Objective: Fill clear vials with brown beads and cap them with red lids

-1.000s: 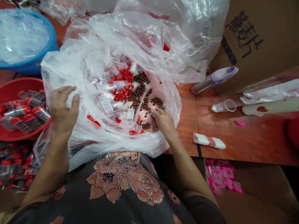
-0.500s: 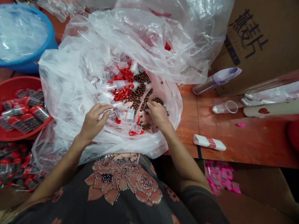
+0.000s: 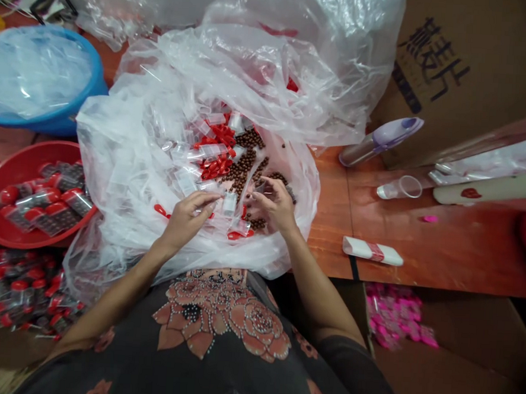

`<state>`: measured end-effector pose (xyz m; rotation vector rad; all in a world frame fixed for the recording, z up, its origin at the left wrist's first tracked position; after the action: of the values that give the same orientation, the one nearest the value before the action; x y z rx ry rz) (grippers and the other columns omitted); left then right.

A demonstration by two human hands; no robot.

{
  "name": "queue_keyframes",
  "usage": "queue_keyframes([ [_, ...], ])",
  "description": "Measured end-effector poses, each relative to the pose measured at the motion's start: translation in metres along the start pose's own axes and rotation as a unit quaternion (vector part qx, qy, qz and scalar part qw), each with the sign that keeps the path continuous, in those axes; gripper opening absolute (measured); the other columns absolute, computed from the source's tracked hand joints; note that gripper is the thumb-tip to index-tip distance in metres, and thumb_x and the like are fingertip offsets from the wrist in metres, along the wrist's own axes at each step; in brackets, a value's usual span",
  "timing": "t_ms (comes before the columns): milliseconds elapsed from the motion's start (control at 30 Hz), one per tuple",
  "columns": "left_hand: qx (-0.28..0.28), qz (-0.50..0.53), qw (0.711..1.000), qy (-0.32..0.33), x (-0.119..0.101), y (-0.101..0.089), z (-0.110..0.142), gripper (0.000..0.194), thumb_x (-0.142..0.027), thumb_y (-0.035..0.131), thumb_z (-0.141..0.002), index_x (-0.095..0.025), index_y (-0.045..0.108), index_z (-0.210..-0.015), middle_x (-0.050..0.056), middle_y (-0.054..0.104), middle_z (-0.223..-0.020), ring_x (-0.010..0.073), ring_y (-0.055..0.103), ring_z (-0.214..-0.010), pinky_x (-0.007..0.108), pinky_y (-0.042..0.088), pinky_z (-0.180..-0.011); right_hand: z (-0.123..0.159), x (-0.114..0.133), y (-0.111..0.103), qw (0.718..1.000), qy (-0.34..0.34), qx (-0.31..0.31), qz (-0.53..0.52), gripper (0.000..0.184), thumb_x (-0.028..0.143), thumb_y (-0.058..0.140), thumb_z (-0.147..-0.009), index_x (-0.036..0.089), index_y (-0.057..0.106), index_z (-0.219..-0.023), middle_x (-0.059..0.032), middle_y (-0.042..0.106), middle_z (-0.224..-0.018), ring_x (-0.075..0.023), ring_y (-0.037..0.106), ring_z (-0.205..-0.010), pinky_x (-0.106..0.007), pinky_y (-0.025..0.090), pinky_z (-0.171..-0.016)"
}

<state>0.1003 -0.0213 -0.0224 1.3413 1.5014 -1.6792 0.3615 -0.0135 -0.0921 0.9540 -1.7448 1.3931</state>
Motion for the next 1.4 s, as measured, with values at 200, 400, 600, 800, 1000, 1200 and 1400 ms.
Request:
queue_keyframes([
  [200,0.083,0.141,0.985,-0.049,-0.005,0.034,-0.016,0.04,-0.03,0.067,-0.087,-0.022,0.065,-0.127,0.011,0.065,-0.127,0.0199,0.067,-0.105,0.037,0.055,-0.093,0.016,0.032,0.014,0.98,0.058,-0.005,-0.19,0.039,0.047,0.067,-0.085,0.026,0.057,-0.116,-0.004,0.067,-0.106,-0.0194,0.066,-0.093,-0.038,0.057,-0.086],
  [400,0.077,0.274,0.954,-0.088,-0.003,0.043,-0.027,0.043,-0.029,0.072,-0.081,-0.02,0.066,-0.122,0.01,0.067,-0.126,0.0198,0.066,-0.109,0.037,0.053,-0.098,0.025,0.052,0.029,0.973,0.052,0.016,-0.224,0.035,0.043,0.062,-0.089,0.026,0.057,-0.119,-0.0062,0.066,-0.113,-0.0202,0.066,-0.099,-0.039,0.059,-0.085],
  [600,0.074,0.333,0.931,-0.127,-0.003,0.034,-0.022,0.036,-0.027,0.076,-0.076,-0.02,0.071,-0.111,0.008,0.071,-0.112,0.0184,0.068,-0.099,0.032,0.058,-0.086,0.026,0.065,0.018,0.992,-0.044,0.031,-0.118,0.036,0.037,0.057,-0.095,0.032,0.057,-0.13,-0.0056,0.063,-0.118,-0.0204,0.064,-0.103,-0.043,0.056,-0.092],
  [800,0.078,0.301,0.944,-0.105,-0.003,0.025,-0.013,0.037,-0.03,0.074,-0.078,-0.017,0.07,-0.113,0.009,0.072,-0.112,0.019,0.069,-0.099,0.032,0.058,-0.086,0.021,0.085,-0.001,0.984,-0.112,0.13,-0.041,0.034,0.037,0.065,-0.091,0.035,0.062,-0.126,-0.0049,0.061,-0.117,-0.0219,0.06,-0.109,-0.043,0.056,-0.091],
  [1000,0.073,0.325,0.938,-0.095,-0.003,0.016,-0.011,0.045,-0.029,0.074,-0.079,-0.015,0.065,-0.121,0.011,0.069,-0.121,0.0197,0.069,-0.1,0.034,0.06,-0.087,0.018,0.079,0.0,0.981,0.003,0.063,-0.183,0.034,0.041,0.059,-0.095,0.034,0.061,-0.128,-0.0032,0.067,-0.109,-0.0173,0.066,-0.095,-0.035,0.059,-0.079],
  [1200,0.026,0.331,0.94,-0.08,-0.007,-0.003,-0.012,0.041,-0.03,0.078,-0.077,-0.015,0.066,-0.114,0.008,0.072,-0.108,0.0188,0.07,-0.096,0.031,0.061,-0.084,0.014,0.061,0.007,0.98,0.073,0.026,-0.183,0.024,0.04,0.061,-0.091,0.028,0.069,-0.11,-0.0023,0.069,-0.102,-0.016,0.067,-0.087,-0.032,0.058,-0.073],
  [1400,-0.021,0.34,0.937,-0.084,0.007,-0.016,-0.022,0.043,-0.03,0.082,-0.074,-0.014,0.063,-0.109,0.008,0.073,-0.106,0.0179,0.07,-0.093,0.031,0.061,-0.084,0.005,0.045,0.017,0.993,0.052,0.073,-0.071,0.026,0.037,0.056,-0.089,0.024,0.07,-0.107,-0.0064,0.07,-0.11,-0.0208,0.066,-0.095,-0.041,0.056,-0.083],
])
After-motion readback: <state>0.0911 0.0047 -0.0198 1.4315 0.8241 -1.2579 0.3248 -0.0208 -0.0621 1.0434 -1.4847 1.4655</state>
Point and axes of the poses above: each hand's wrist, its own z-axis away from the middle knuckle, its own y-axis out of the palm, x = y × z, the point moved 1 cm from there along -z, towards the middle knuckle
